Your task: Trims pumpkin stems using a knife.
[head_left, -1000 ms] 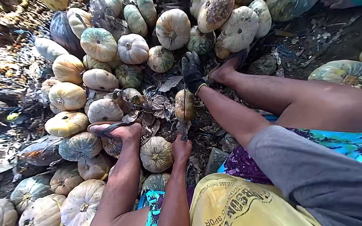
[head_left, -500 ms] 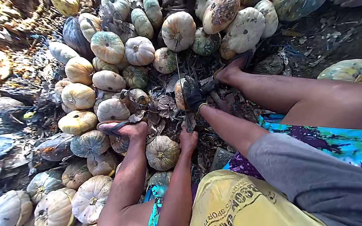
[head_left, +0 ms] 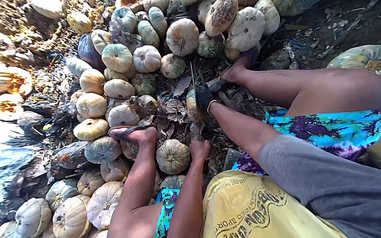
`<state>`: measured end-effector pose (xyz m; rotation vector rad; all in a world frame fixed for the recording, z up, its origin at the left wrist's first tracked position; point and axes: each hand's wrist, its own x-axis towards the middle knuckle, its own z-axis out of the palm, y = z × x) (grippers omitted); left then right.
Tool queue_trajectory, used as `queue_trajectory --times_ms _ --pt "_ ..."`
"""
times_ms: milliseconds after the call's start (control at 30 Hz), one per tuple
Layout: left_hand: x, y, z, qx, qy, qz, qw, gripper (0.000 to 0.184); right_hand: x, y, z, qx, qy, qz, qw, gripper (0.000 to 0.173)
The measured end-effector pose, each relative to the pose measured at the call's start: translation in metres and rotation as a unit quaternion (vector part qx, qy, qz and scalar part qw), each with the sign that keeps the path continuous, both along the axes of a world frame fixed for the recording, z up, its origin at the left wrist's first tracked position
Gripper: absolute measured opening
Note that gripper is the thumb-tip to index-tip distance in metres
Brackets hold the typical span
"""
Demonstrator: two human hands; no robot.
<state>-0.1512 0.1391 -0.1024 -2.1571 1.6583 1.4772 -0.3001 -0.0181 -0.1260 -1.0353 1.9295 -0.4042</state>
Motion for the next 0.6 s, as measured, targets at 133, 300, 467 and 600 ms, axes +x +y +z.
queue_trajectory --times_ms 133,300,467,600 --pt "-0.009 -0.034 -0.011 -0.015 -0.024 -0.025 0.999 0.029 -0.001 0.013 -0.008 -0.004 -0.028 -0.015 0.999 0.051" --pt "0.001 -0.023 -0.009 -0.028 -0.036 -0.047 0.998 0.032 -0.048 -0.038 0.071 -0.261 0.061 -0.109 0.957 0.048" --pt "0.009 -0.009 -0.010 -0.007 -0.047 -0.049 0.998 0.035 -0.029 -0.081 0.053 -0.447 0.149 -0.125 0.873 0.052" --pt "0.009 -0.010 -0.017 0.012 -0.047 -0.034 0.998 0.033 -0.006 -0.087 -0.014 -0.249 0.143 0.020 0.958 0.069"
